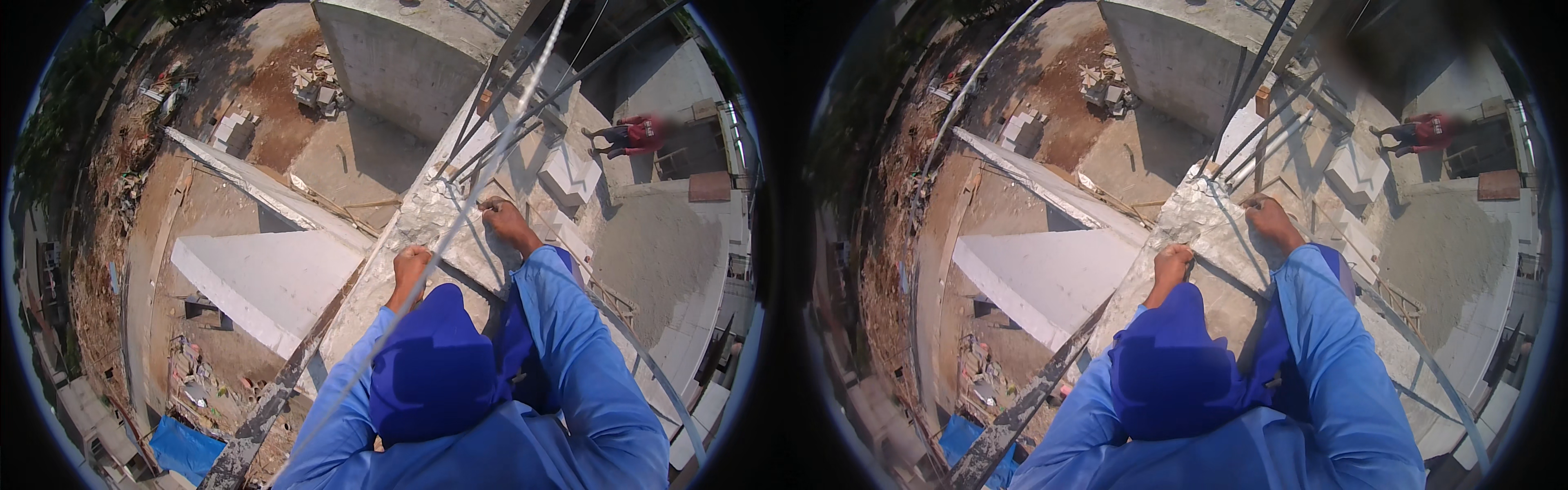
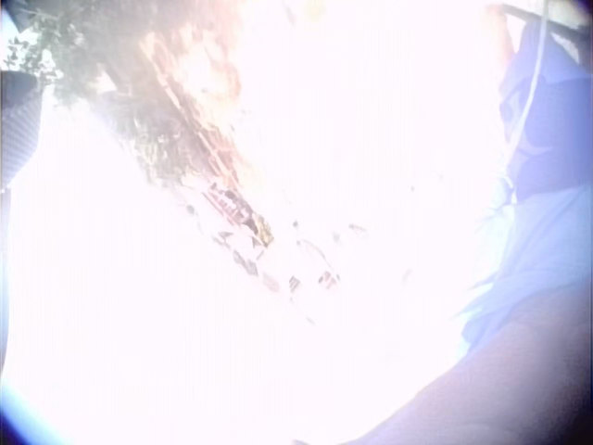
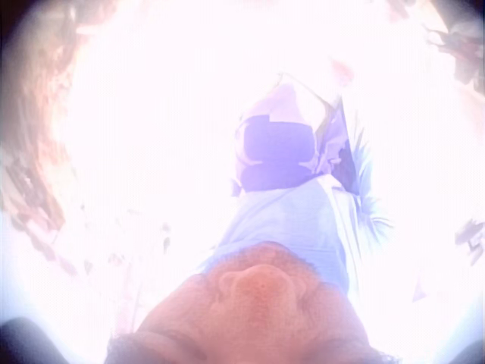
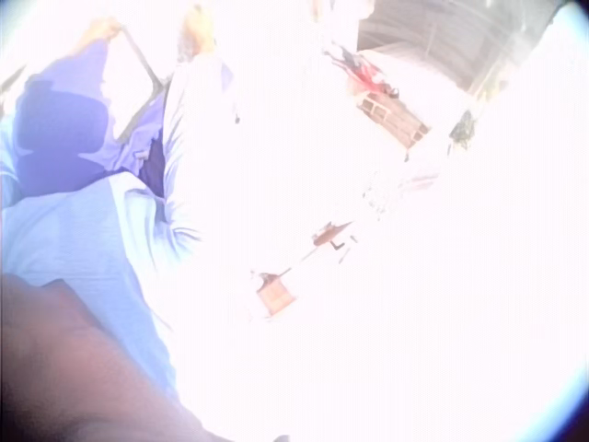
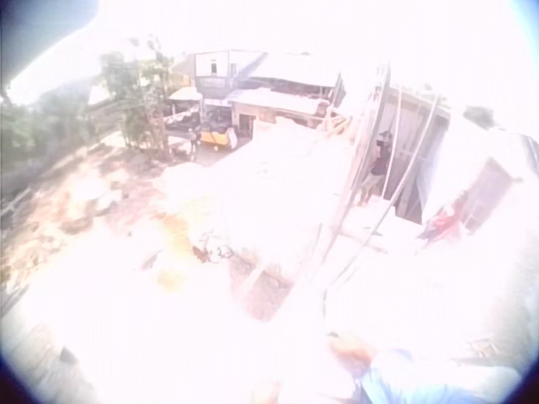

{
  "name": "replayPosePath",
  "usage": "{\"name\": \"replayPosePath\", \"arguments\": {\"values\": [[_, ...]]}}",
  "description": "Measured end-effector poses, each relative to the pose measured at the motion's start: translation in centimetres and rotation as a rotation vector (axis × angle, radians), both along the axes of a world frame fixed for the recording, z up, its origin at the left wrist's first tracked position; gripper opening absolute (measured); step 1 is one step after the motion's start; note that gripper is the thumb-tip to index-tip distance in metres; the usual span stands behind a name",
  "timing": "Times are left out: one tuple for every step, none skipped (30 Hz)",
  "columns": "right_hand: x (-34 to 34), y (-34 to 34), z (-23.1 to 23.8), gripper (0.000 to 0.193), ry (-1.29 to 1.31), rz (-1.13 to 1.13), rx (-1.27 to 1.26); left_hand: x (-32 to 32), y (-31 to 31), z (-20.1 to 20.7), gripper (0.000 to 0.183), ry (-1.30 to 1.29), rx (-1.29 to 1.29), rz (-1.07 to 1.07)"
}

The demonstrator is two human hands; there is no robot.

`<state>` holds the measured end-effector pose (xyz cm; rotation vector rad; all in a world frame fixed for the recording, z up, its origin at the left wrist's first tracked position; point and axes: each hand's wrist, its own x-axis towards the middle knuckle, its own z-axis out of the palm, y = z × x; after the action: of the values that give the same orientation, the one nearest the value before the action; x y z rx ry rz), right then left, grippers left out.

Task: The person secures vertical reinforcement bars by hand and with a hammer on a concrete beam, while another person hands items from below.

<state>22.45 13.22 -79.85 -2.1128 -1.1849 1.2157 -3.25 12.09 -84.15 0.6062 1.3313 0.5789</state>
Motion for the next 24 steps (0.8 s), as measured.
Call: {"name": "replayPosePath", "arguments": {"values": [[0.2,-0.1,0.0,0.029,0.0,-0.004,-0.014,0.3,-0.2,-0.2,0.01,0.015,0.004,0.011],[0.1,0.1,0.1,0.029,0.006,-0.004,-0.021,0.4,-0.2,-0.2,0.01,0.035,0.015,0.025],[0.0,0.2,0.2,0.029,0.011,-0.006,-0.028,0.5,-0.1,-0.3,0.01,0.055,0.026,0.037],[-0.1,0.4,0.2,0.028,0.006,0.001,-0.021,0.5,0.0,-0.4,0.01,0.04,0.024,0.039],[0.0,0.4,0.3,0.028,-0.002,0.007,-0.018,0.5,-0.1,-0.5,0.01,0.024,0.018,0.038],[-0.1,0.4,0.3,0.027,-0.01,0.012,-0.016,0.5,-0.2,-0.5,0.01,0.006,0.011,0.037],[-0.3,0.6,0.3,0.029,-0.015,0.011,-0.038,0.4,-0.2,-0.6,0.01,0.013,0.007,0.024],[-0.2,0.7,0.2,0.031,-0.023,0.013,-0.061,0.4,-0.1,-0.5,0.01,0.017,0.002,0.012],[-0.1,0.7,0.2,0.033,-0.031,0.015,-0.083,0.4,-0.1,-0.4,0.01,0.021,-0.002,0.0],[0.0,0.6,0.2,0.032,-0.035,0.005,-0.087,0.6,-0.2,-0.3,0.01,0.016,-0.003,-0.003],[0.0,0.6,0.2,0.032,-0.037,0.0,-0.087,0.7,-0.2,-0.4,0.01,0.015,-0.001,-0.001],[-0.2,0.7,0.3,0.031,-0.038,-0.004,-0.088,0.6,-0.2,-0.6,0.01,0.014,0.001,0.003],[-0.3,0.8,0.3,0.031,-0.03,0.001,-0.072,0.4,-0.1,-0.8,0.01,0.056,0.016,-0.021],[-0.5,0.8,0.3,0.031,-0.023,0.006,-0.058,0.1,0.1,-0.9,0.01,0.098,0.029,-0.046],[-0.7,0.8,0.2,0.03,-0.015,0.012,-0.043,-0.2,0.2,-1.0,0.01,0.14,0.043,-0.07],[-0.9,1.0,0.1,0.03,-0.016,0.02,-0.033,-0.4,0.2,-1.1,0.009,0.119,0.03,-0.04],[-0.3,0.4,-0.2,0.03,-0.028,0.01,-0.032,0.4,0.1,0.1,0.007,0.086,0.008,-0.026],[0.1,0.2,-0.8,0.03,-0.034,0.008,-0.024,0.7,0.2,1.0,0.006,0.058,-0.007,-0.006],[0.6,-0.1,-1.8,0.029,-0.115,0.063,0.09,0.9,0.2,1.6,0.006,0.068,0.001,-0.017],[0.5,0.1,-2.4,0.028,-0.193,0.121,0.207,0.9,0.2,1.9,0.006,0.081,0.01,-0.023],[0.7,0.2,-2.8,0.028,-0.272,0.178,0.323,0.9,0.3,2.1,0.007,0.093,0.019,-0.031],[1.2,-0.1,-3.0,0.03,-0.235,0.175,0.293,1.1,0.3,2.3,0.007,0.105,0.025,-0.04],[-0.8,0.8,-1.0,0.033,-0.171,0.188,0.266,0.1,0.3,2.1,0.008,0.143,0.027,-0.029],[-1.9,1.2,0.5,0.035,-0.127,0.188,0.234,0.0,0.3,2.1,0.01,0.161,0.03,-0.034]]}}
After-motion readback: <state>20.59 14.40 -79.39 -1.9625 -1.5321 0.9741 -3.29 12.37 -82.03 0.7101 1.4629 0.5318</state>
